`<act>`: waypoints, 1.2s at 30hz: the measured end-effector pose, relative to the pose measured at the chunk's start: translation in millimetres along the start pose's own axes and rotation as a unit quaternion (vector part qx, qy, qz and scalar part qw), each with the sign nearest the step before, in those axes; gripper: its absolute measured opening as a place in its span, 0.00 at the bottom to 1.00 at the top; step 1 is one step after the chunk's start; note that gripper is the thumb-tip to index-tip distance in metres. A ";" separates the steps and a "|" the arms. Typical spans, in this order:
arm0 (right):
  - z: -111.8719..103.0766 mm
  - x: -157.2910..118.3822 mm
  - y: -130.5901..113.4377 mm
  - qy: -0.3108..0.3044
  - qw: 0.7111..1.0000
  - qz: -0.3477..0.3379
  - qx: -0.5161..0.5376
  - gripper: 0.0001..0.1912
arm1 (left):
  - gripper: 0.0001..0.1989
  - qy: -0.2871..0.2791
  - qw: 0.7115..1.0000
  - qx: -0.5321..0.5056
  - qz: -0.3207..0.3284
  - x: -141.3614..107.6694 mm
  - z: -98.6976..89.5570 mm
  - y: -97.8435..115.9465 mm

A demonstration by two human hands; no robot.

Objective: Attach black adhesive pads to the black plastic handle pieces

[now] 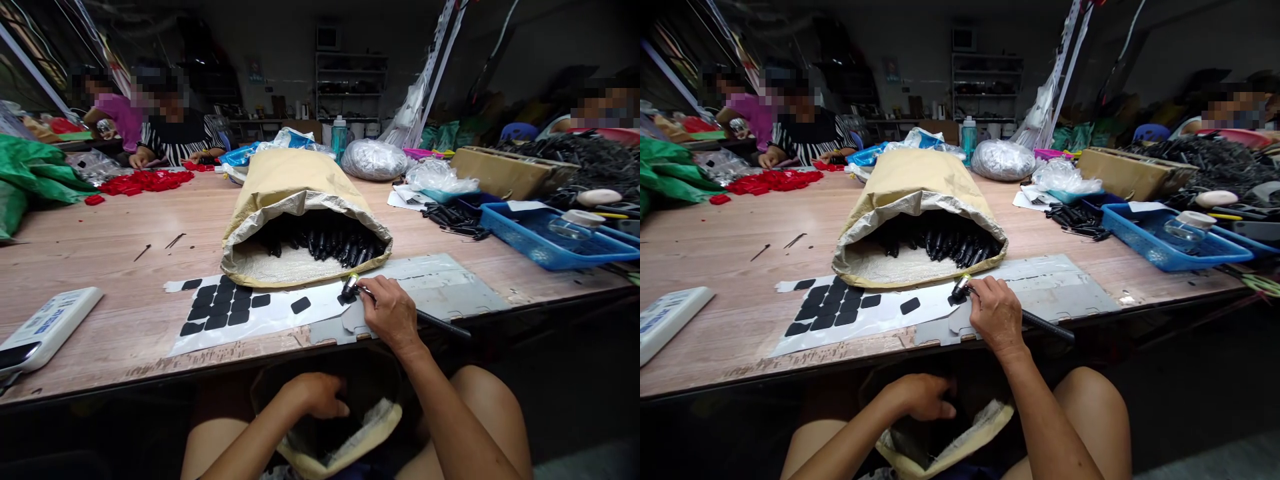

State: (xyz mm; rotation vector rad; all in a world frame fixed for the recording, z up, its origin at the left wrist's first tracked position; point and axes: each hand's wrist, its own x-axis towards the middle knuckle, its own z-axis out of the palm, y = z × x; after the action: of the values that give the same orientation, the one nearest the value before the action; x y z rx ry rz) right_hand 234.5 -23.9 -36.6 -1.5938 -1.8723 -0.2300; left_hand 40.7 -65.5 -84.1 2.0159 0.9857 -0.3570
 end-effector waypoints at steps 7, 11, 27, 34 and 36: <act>0.8 -0.6 0.8 0.000 1.000 0.004 -0.004 0.11 | 0.20 0.060 0.970 -0.201 0.123 -60.2 -134.4 20.4; 0.5 0.1 0.7 0.002 1.000 0.003 0.002 0.11 | 0.14 0.503 0.853 -0.053 -0.128 -28.5 -197.9 -25.9; -1.1 0.1 -1.4 0.003 1.000 0.002 0.002 0.11 | 0.16 0.470 0.862 -0.042 -0.183 -18.2 -175.2 -32.5; -0.5 -0.5 -1.2 0.001 1.000 0.003 0.005 0.12 | 0.28 0.448 0.892 0.056 -0.028 -22.6 -167.7 -44.1; 0.1 -0.5 -0.8 0.003 1.000 0.001 0.004 0.11 | 0.30 0.437 0.891 0.123 0.008 -18.6 -170.7 -50.6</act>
State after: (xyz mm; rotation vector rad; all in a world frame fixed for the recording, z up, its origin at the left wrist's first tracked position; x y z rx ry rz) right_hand 233.8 -24.5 -36.8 -1.5882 -1.8641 -0.2259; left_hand -26.9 76.8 0.9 2.4590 1.5041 0.5289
